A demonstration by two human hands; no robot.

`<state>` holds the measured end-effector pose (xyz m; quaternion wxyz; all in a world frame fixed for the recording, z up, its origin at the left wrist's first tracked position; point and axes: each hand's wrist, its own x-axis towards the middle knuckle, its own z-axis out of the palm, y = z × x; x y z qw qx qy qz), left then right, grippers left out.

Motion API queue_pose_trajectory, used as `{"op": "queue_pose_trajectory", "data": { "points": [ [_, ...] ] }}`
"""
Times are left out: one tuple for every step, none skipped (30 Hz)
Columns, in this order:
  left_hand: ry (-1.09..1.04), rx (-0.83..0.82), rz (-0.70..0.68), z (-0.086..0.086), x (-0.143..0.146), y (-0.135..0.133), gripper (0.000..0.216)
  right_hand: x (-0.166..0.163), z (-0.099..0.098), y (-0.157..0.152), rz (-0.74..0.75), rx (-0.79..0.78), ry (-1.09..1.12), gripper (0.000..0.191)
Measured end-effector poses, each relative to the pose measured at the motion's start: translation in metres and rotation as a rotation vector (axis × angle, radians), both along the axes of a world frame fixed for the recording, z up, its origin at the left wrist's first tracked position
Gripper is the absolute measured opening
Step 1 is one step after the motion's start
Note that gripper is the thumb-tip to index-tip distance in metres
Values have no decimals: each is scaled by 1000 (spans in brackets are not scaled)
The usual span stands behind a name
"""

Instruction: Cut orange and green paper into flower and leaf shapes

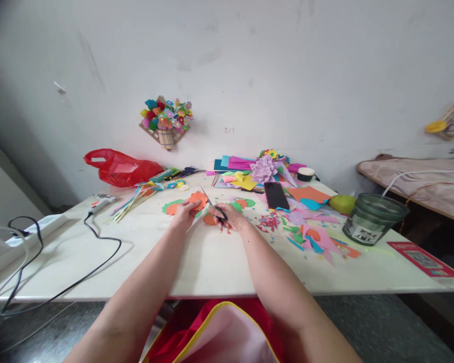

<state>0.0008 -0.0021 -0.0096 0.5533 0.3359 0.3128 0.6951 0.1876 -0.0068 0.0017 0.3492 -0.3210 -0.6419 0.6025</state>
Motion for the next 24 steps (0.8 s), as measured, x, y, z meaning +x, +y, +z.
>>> {"op": "queue_pose_trajectory", "data": {
  "points": [
    [-1,2,-1,0,0,0,28,0,0,0,-1,-1,3,39],
    [-3,5,-4,0,0,0,28,0,1,-1,-4,-4,5,38],
    [-6,8,-7,0,0,0,27,-1,1,-1,-5,-6,5,37],
    [-9,11,-8,0,0,0,27,-1,1,-1,-8,-6,5,36],
    [-12,13,-9,0,1,-1,26,-1,1,-1,-10,-6,5,36],
    [-15,15,-8,1,1,-1,26,-1,1,-1,-14,-5,5,35],
    [-15,15,-8,1,1,-1,25,-1,2,-1,-16,-5,5,35],
    [-14,15,-6,1,1,-1,24,-1,2,-2,-19,-7,5,35],
    [-13,15,-4,1,2,-1,24,-1,3,-2,-21,-10,3,35],
    [-11,15,0,1,2,-1,24,-1,3,-3,-23,-14,0,35],
    [-11,16,5,1,1,-1,23,-1,4,-3,-25,-17,-4,35],
    [-11,17,12,0,1,-1,24,-1,5,-4,-25,-21,-9,35],
    [-11,18,18,0,1,0,24,-2,6,-5,-26,-25,-14,35],
    [-10,17,23,0,1,0,24,-2,6,-5,-27,-28,-18,35],
    [-9,15,26,-1,0,0,25,-2,7,-6,-29,-32,-22,36],
    [-8,14,28,-1,0,1,25,-2,7,-6,-29,-34,-25,36],
    [-10,12,29,-1,0,1,25,-2,8,-6,-29,-35,-28,37],
    [-13,10,29,-1,-1,1,25,-2,8,-6,-29,-36,-33,38],
    [-18,8,30,-2,-1,2,25,-1,8,-6,-27,-36,-37,38],
    [-22,6,32,-2,-1,2,25,-1,8,-7,-23,-37,-42,39],
    [-26,3,35,-2,-2,3,25,-1,9,-7,-22,-36,-46,39],
    [-28,1,38,-2,-2,3,25,-1,9,-7,-22,-37,-49,39],
    [-28,0,42,-3,-2,3,26,-1,9,-7,-23,-39,-51,39],
    [-28,0,46,-3,-2,3,26,-2,10,-8,-26,-43,-51,39]
  ]
}}
